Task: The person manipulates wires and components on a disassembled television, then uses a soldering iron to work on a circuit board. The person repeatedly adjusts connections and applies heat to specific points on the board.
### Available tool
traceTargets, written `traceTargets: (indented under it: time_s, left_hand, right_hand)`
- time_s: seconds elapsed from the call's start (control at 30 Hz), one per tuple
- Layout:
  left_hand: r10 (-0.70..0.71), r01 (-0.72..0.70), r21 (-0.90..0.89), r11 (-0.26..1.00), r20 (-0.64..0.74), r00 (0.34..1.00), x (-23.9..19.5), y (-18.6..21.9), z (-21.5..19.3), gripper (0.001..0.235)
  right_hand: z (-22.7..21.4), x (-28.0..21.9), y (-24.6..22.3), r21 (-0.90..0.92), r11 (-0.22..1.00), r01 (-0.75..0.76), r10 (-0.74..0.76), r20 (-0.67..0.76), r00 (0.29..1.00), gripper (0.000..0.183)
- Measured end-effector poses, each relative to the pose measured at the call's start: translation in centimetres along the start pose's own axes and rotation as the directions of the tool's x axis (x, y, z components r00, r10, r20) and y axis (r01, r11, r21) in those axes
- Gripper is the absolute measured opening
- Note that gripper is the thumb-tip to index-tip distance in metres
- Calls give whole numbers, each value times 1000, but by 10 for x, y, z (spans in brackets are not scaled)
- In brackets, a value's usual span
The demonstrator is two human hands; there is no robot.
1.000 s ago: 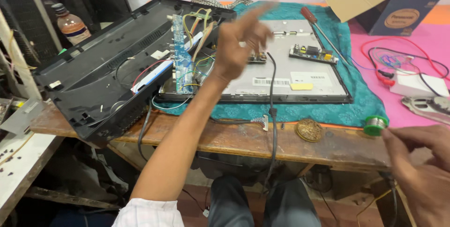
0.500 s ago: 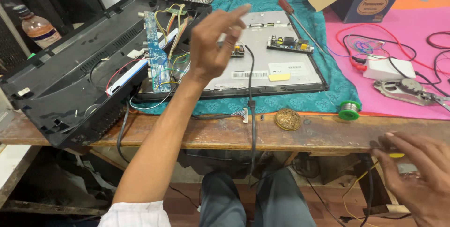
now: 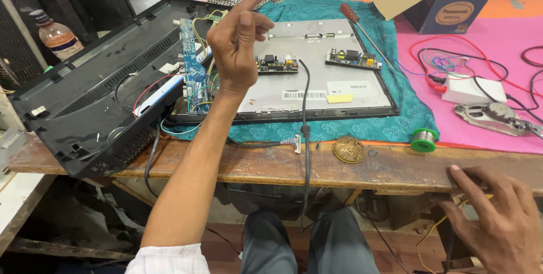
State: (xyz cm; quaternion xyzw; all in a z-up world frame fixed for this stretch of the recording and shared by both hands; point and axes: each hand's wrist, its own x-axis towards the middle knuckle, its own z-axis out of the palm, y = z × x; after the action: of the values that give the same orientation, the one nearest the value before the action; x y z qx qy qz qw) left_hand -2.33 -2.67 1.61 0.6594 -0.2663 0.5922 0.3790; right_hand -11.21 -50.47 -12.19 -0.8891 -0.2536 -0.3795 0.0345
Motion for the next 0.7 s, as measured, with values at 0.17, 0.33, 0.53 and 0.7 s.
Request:
traceTargets:
  time_s: [0.17,0.33,0.53,0.7]
  left_hand:
    - [2,-3,-3,1000,-64,998,5,-3,-8,50]
    - [5,-5,6,1000,-63,998,6,-6,-7,50]
    - [2,-2,5,1000,-65,998,4,-7,-7,50]
    - [-3,3,3,1000,-76,997,6,-8,-8,49]
  right_hand:
    - [14,-4,-3,-121,992,-33,27,-51,998,59]
    - [18,-6,-3,-121,989,-87,85,-28,996,60]
    - [24,-10,1,-166,983,-80,81,-5,997,67]
    - [27,-12,0,-161,981,-105,104,-10,994,69]
